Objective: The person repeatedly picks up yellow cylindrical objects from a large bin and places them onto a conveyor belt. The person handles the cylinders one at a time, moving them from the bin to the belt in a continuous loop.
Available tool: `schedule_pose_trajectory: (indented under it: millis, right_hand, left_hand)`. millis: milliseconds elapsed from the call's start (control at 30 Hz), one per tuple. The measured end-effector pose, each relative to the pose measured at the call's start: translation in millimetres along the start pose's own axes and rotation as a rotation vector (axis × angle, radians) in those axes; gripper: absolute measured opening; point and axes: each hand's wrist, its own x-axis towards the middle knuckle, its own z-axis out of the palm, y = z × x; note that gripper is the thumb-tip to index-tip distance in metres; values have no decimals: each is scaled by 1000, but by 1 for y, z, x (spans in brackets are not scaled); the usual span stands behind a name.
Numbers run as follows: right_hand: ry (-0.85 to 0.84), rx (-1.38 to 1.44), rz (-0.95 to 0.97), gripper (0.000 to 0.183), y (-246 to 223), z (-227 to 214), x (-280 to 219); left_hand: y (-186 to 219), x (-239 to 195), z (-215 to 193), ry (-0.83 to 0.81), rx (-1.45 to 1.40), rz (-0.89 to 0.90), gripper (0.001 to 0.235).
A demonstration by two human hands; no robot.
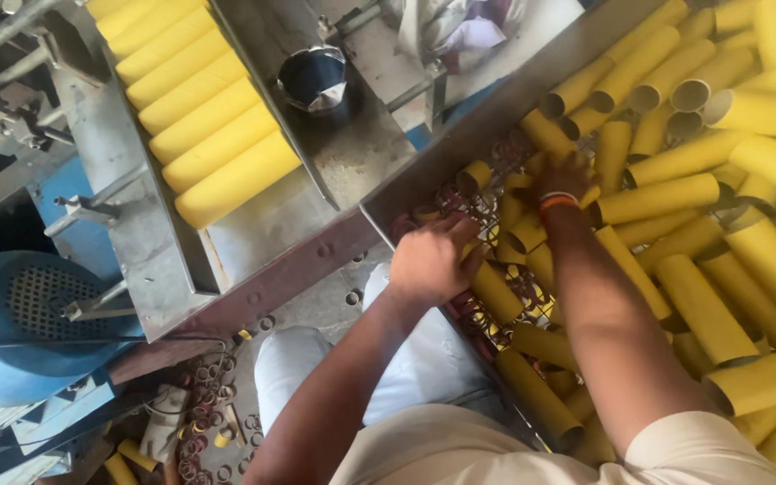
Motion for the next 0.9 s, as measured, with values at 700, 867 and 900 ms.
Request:
schedule_pose_trajectory:
  millis: [700,867,900]
  right_hand:
    - [-189,20,-519,31,-6,48,-13]
    - [183,-31,-570,40,67,9,-115]
    - [202,92,-559,36,77,-3,-129]
  left_hand:
    - [-3,1,14,13,-35,-20,26]
    - [-5,0,17,-24,-12,7,31]
    - [-4,0,16,-9,-31,21,34]
